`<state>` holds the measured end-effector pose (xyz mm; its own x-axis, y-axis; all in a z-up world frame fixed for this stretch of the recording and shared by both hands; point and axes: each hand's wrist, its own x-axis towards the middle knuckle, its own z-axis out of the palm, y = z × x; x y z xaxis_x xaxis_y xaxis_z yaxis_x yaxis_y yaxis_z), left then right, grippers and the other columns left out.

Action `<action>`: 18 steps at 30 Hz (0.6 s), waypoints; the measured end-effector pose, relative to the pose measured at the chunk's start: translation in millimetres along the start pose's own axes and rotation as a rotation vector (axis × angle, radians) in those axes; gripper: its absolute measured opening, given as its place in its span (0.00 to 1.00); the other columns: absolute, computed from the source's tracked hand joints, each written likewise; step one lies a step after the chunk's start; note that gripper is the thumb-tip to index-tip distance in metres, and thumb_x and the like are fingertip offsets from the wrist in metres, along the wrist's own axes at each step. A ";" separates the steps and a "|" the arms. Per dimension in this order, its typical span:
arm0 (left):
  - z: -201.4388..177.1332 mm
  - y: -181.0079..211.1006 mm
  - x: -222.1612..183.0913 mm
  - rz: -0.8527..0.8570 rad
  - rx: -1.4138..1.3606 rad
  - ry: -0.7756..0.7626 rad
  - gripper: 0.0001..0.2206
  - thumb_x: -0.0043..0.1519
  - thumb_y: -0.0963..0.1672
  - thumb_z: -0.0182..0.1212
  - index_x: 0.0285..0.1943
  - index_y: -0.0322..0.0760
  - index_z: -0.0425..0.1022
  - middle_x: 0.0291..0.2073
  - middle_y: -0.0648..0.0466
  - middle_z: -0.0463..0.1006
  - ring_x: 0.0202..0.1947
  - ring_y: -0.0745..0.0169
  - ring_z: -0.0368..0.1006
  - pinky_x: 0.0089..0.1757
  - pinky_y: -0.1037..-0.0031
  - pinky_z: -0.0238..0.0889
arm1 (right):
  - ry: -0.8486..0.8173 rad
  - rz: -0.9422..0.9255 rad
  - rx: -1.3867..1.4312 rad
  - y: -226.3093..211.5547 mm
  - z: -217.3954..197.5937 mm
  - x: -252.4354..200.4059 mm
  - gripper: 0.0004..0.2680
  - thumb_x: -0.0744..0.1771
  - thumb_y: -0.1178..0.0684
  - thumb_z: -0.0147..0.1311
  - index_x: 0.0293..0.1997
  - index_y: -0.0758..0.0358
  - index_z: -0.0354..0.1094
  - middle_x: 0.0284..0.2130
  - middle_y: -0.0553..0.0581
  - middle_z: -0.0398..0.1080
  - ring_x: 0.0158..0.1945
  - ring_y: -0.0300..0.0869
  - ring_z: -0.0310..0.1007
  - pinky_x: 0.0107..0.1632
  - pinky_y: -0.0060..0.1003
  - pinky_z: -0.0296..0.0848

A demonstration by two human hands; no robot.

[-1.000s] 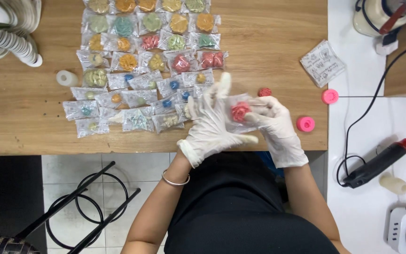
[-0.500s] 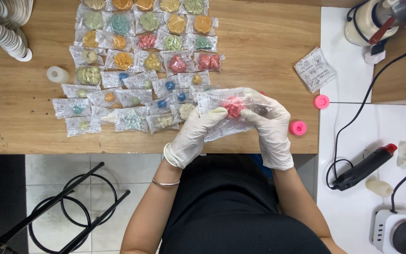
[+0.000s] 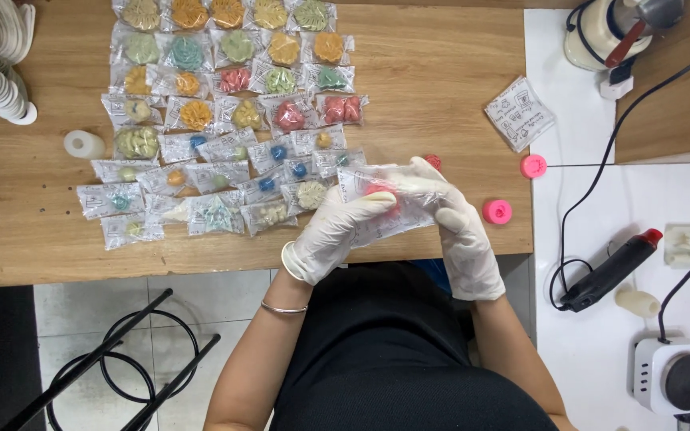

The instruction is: Packaging flower-shaped wax melts into small bags and paper boxes.

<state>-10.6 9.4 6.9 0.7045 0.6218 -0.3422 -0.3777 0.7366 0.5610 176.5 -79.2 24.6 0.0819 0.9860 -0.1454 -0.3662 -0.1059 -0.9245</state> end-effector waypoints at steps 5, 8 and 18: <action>7.2 5.9 -3.8 -0.029 -0.014 -0.042 0.24 0.62 0.41 0.66 0.67 0.29 0.69 0.53 0.52 0.77 0.51 0.69 0.75 0.53 0.73 0.72 | 0.001 0.038 0.006 -0.1 -29.0 0.8 0.20 0.66 0.56 0.50 0.64 0.76 0.58 0.71 0.66 0.60 0.76 0.50 0.57 0.76 0.44 0.52; 1.7 1.5 -2.2 -0.019 -0.018 -0.005 0.28 0.60 0.41 0.67 0.71 0.30 0.66 0.54 0.52 0.76 0.51 0.67 0.74 0.53 0.72 0.71 | 0.037 0.037 -0.017 13.7 -49.1 3.5 0.19 0.67 0.55 0.48 0.63 0.77 0.59 0.73 0.66 0.60 0.74 0.52 0.56 0.75 0.45 0.53; -5.2 -22.0 9.6 0.142 0.042 -0.012 0.37 0.62 0.49 0.68 0.78 0.31 0.56 0.65 0.42 0.69 0.63 0.57 0.68 0.60 0.65 0.65 | 0.082 0.239 -0.222 -22.3 20.9 3.8 0.27 0.63 0.63 0.57 0.71 0.62 0.54 0.70 0.53 0.57 0.72 0.40 0.57 0.69 0.36 0.60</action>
<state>1.4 0.5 -12.7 0.6529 0.7155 -0.2486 -0.4489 0.6298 0.6339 165.7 -70.4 52.1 0.0954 0.9172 -0.3868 -0.1739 -0.3672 -0.9137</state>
